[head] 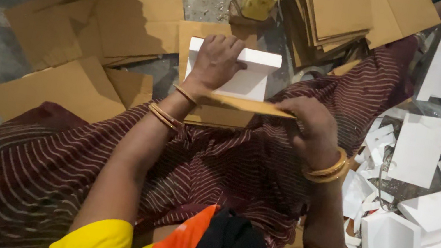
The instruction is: The person sits on the floor and assembles small white boxes by hand. They pick up white box components and brown cardboard sheets, fold the cardboard, and insert it into the white box frames to form complete boxes.
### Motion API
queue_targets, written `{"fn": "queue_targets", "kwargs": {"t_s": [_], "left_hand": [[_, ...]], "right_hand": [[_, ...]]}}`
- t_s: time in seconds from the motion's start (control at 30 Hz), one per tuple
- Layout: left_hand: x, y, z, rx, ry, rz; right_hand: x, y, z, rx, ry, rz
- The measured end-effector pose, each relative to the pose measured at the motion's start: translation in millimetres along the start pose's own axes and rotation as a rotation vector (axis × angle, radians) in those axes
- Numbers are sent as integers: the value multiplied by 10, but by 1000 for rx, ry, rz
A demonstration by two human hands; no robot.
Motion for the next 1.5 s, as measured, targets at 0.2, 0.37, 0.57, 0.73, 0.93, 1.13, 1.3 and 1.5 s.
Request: {"fn": "queue_targets", "kwargs": {"t_s": [0.2,0.37,0.57,0.73,0.93,1.13,1.3,1.5], "left_hand": [[61,-64,112,41,-151,-136],[-17,-153,143,47,-240,-171],[-173,-218,159,100,-367,-141],[-282,-316,169,183,-464,-168],[-456,-494,217,260,-654,-205],[-495,-562,178,388,-781,-283],[-403,-440,170,203,-598,-185],[-62,-97,37,-11,-119,-44]], "right_hand": [[-487,296,7,-11,-194,-60],[-561,446,-83,-36,-270,19],[-614,312,-37,-47,-376,-127],[-1019,261,84,-15,-330,-267],[-1163,339,331,-17,-124,-376],[-1281,306,405,39,19,-373],[-1449,319,430,13,162,-445],[-1423,517,363,-142,203,-513]]}}
Point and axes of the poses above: each hand's wrist, its own z-axis towards the middle knuckle, its own x-axis out of the back of the hand, y = z × x, the point moved 10 cm from there along z, towards the middle knuckle, and after that the axes turned 14 degrees about -z, right-handed, at the moved point
